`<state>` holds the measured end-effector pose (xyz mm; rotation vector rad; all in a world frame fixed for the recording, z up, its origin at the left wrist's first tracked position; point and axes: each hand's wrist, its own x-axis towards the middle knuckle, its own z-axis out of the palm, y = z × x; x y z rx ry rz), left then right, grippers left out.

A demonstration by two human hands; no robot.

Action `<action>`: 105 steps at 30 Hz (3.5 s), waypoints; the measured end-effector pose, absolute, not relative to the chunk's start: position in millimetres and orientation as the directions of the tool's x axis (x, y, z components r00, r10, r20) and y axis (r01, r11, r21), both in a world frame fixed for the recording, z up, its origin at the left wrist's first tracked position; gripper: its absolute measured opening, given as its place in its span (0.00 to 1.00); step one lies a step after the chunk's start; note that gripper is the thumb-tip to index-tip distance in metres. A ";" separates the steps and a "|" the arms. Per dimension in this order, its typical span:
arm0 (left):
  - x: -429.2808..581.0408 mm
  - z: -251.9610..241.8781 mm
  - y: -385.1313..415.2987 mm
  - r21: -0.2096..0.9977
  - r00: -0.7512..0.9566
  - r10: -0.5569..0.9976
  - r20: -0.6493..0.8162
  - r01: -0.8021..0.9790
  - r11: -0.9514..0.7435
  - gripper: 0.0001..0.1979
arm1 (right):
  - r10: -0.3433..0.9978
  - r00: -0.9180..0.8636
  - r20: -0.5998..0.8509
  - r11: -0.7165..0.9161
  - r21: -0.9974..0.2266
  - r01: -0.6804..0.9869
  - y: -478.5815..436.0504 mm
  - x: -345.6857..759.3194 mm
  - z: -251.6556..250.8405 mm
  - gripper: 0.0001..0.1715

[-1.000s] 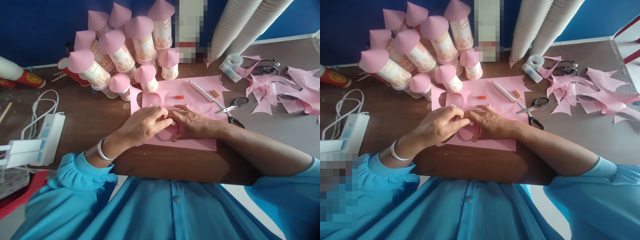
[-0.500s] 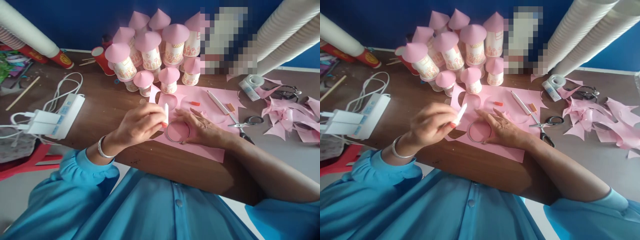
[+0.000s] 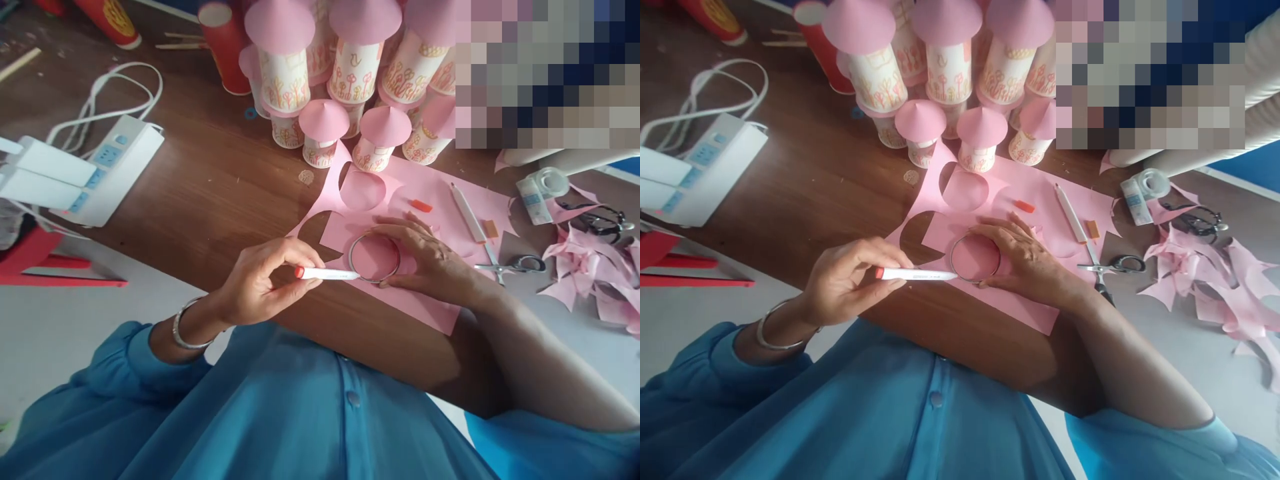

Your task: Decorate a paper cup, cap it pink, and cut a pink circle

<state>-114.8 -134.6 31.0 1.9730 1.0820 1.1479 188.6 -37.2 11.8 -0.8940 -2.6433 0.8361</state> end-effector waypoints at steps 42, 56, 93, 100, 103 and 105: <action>-116.8 17.4 -117.9 0.380 0.471 0.677 0.565 0.580 -0.721 0.05 | 0.582 -0.813 -0.033 0.657 -0.570 0.493 -35.9 189.9 17.3 0.43; -120.4 25.9 -118.9 0.396 0.531 0.667 0.522 0.542 -0.741 0.06 | 0.581 -0.813 -0.049 0.656 -0.563 0.503 -35.9 189.6 18.0 0.42; -118.4 36.5 -160.1 0.490 0.557 0.643 0.526 0.419 -0.764 0.07 | 0.585 -0.811 -0.008 0.607 -0.660 0.444 -32.8 188.5 12.4 0.45; -112.2 28.1 -147.6 0.527 0.566 0.635 0.526 0.369 -0.766 0.09 | 0.578 -0.815 0.034 0.616 -0.674 0.409 -30.9 187.2 11.4 0.45; -106.5 25.8 -142.7 0.539 0.569 0.627 0.533 0.343 -0.769 0.10 | 0.572 -0.819 0.042 0.614 -0.684 0.394 -30.4 187.1 10.6 0.45; -104.7 25.4 -140.7 0.534 0.574 0.622 0.532 0.343 -0.773 0.10 | 0.582 -0.812 0.037 0.603 -0.690 0.401 -30.4 187.3 10.2 0.45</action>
